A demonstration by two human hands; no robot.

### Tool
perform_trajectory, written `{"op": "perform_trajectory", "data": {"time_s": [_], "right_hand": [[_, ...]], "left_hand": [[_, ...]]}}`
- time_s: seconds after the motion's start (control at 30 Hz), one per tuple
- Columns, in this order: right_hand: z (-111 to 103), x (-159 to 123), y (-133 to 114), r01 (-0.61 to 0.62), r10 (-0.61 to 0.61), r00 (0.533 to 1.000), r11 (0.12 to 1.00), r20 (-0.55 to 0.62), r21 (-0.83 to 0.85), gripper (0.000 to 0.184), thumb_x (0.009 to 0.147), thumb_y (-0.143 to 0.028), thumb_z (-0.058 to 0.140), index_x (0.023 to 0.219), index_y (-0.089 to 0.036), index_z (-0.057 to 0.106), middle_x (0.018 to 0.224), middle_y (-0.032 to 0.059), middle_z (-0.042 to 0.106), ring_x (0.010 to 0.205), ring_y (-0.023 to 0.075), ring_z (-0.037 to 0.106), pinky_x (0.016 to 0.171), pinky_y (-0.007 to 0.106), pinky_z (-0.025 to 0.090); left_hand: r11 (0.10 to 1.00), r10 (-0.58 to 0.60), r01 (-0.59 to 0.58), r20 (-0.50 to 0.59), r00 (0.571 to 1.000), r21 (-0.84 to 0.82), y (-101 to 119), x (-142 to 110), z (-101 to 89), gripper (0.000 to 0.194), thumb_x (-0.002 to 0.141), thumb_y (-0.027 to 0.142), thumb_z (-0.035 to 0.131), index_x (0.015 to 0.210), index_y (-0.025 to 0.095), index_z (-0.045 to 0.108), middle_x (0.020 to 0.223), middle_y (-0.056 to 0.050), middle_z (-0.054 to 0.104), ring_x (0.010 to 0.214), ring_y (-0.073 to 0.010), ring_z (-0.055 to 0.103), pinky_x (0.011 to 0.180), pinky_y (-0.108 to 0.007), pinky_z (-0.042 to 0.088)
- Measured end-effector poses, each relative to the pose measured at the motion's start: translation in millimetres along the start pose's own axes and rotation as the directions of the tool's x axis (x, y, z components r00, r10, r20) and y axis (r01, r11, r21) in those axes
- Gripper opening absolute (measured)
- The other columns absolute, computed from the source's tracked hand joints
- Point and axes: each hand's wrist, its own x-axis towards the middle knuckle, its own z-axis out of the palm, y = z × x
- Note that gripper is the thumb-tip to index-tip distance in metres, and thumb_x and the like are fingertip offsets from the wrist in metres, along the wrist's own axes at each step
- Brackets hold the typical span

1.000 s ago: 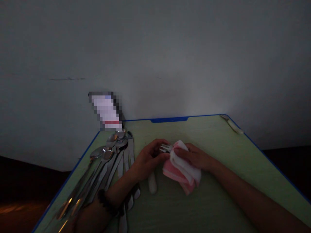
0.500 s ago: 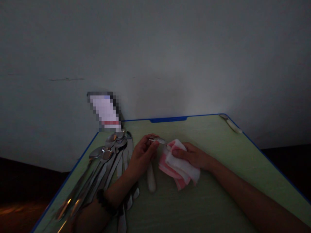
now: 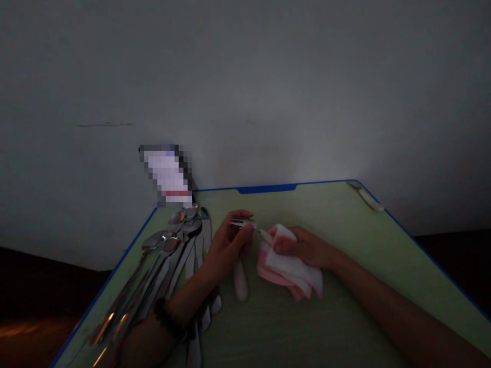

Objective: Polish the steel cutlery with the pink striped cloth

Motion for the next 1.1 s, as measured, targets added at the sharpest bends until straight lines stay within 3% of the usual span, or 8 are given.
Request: {"op": "perform_trajectory", "data": {"time_s": [0.23, 0.47, 0.63, 1.1], "right_hand": [[7.2, -2.1, -9.2, -0.03, 0.024, 0.999, 0.956, -0.022, -0.29, 0.023, 0.076, -0.037, 0.057, 0.079, -0.014, 0.056, 0.062, -0.002, 0.052, 0.049, 0.0071, 0.044, 0.043, 0.017, 0.033], [10.4, -0.1, -7.0, 0.035, -0.062, 0.997, 0.911, -0.054, -0.411, 0.028, 0.081, -0.041, 0.05, 0.075, -0.014, 0.055, 0.057, -0.0025, 0.049, 0.048, 0.0069, 0.041, 0.042, 0.017, 0.03], [12.3, 1.7, -6.5, -0.034, -0.023, 0.992, 0.904, -0.127, -0.426, 0.027, 0.08, -0.039, 0.05, 0.068, -0.015, 0.054, 0.055, -0.0025, 0.048, 0.047, 0.0067, 0.04, 0.039, 0.018, 0.027], [11.4, 0.7, -7.5, 0.007, -0.047, 0.996, 0.897, -0.08, -0.443, 0.023, 0.079, -0.036, 0.051, 0.076, -0.014, 0.057, 0.058, -0.002, 0.05, 0.048, 0.0072, 0.042, 0.041, 0.017, 0.03]], "left_hand": [[0.981, 0.001, 0.001, -0.009, 1.0, 0.192, 4.3, -2.0, -2.8, 0.024, 0.078, 0.035, 0.058, 0.093, 0.017, 0.052, 0.056, 0.007, 0.046, 0.046, -0.0061, 0.04, 0.042, -0.016, 0.029], [0.951, -0.062, 0.034, 0.08, 0.995, 0.308, 7.1, -4.8, 4.7, 0.023, 0.075, 0.034, 0.06, 0.09, 0.016, 0.053, 0.066, 0.002, 0.058, 0.058, -0.0113, 0.053, 0.051, -0.02, 0.04], [0.926, -0.03, -0.012, 0.104, 0.994, 0.378, 2.9, -2.0, 3.8, 0.023, 0.078, 0.035, 0.057, 0.092, 0.017, 0.053, 0.07, 0.001, 0.058, 0.062, -0.0125, 0.054, 0.055, -0.022, 0.043], [0.947, -0.019, -0.007, 0.078, 0.997, 0.32, -1.0, -2.9, 1.9, 0.026, 0.076, 0.033, 0.06, 0.095, 0.018, 0.049, 0.073, 0.003, 0.052, 0.058, -0.0095, 0.051, 0.05, -0.019, 0.041]]}}
